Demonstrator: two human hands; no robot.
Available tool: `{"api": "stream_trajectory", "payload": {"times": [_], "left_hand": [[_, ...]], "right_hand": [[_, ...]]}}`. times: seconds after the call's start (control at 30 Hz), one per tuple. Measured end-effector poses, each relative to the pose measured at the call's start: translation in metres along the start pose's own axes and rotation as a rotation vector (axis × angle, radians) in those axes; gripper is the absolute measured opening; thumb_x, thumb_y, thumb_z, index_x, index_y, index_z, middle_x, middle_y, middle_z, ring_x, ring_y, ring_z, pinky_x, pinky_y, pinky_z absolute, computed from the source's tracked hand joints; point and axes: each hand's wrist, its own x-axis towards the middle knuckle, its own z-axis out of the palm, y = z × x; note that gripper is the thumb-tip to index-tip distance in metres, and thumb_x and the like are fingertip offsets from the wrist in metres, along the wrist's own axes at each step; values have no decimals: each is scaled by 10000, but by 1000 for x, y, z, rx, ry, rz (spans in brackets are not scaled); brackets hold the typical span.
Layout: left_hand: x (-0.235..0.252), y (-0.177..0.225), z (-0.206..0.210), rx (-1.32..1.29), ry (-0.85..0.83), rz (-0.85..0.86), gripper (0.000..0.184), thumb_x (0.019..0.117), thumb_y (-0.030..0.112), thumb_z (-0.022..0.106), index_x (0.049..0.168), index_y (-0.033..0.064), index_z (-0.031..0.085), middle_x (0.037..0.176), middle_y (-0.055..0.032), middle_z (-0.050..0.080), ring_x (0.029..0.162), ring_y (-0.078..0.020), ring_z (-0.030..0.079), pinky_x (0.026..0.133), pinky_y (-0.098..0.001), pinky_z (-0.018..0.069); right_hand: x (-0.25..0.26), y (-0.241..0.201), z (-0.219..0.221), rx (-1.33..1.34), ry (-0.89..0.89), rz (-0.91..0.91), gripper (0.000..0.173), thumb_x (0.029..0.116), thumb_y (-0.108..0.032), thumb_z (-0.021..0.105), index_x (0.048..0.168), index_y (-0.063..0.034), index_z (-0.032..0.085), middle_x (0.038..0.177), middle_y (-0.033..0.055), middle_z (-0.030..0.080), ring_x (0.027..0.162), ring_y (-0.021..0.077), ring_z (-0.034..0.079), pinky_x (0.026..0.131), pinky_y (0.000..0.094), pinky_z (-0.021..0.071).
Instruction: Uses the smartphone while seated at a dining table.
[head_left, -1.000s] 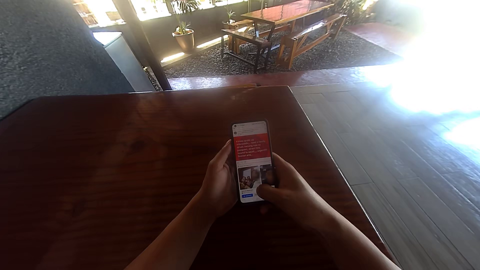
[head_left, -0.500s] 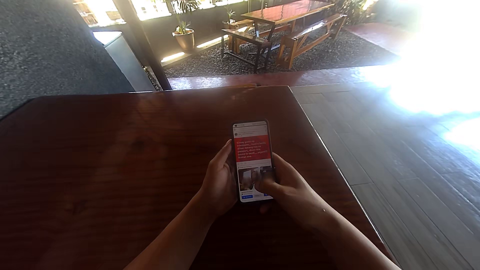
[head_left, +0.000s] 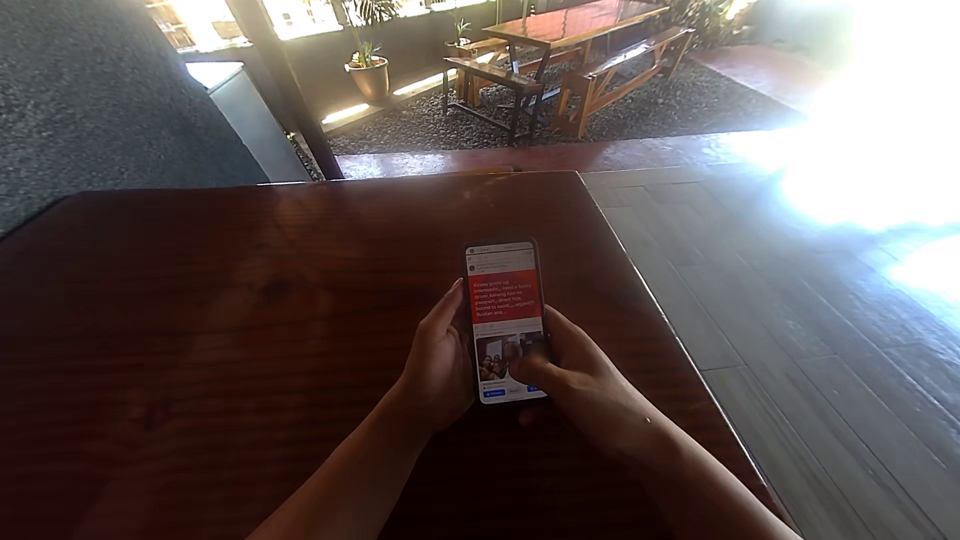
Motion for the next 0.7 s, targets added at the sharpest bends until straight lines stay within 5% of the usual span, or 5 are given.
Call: {"api": "stream_trajectory", "payload": {"times": [0.7], "left_hand": [[0, 0, 1, 21, -7, 6, 561, 1089, 522, 187, 1383, 225, 561, 1282, -102, 650, 1168, -231, 648, 982, -463, 541]], "right_hand": [[0, 0, -1, 3, -6, 4, 369, 926, -144, 655, 1283, -117, 566, 1050, 148, 703, 865, 243, 737, 619, 337, 635]]}}
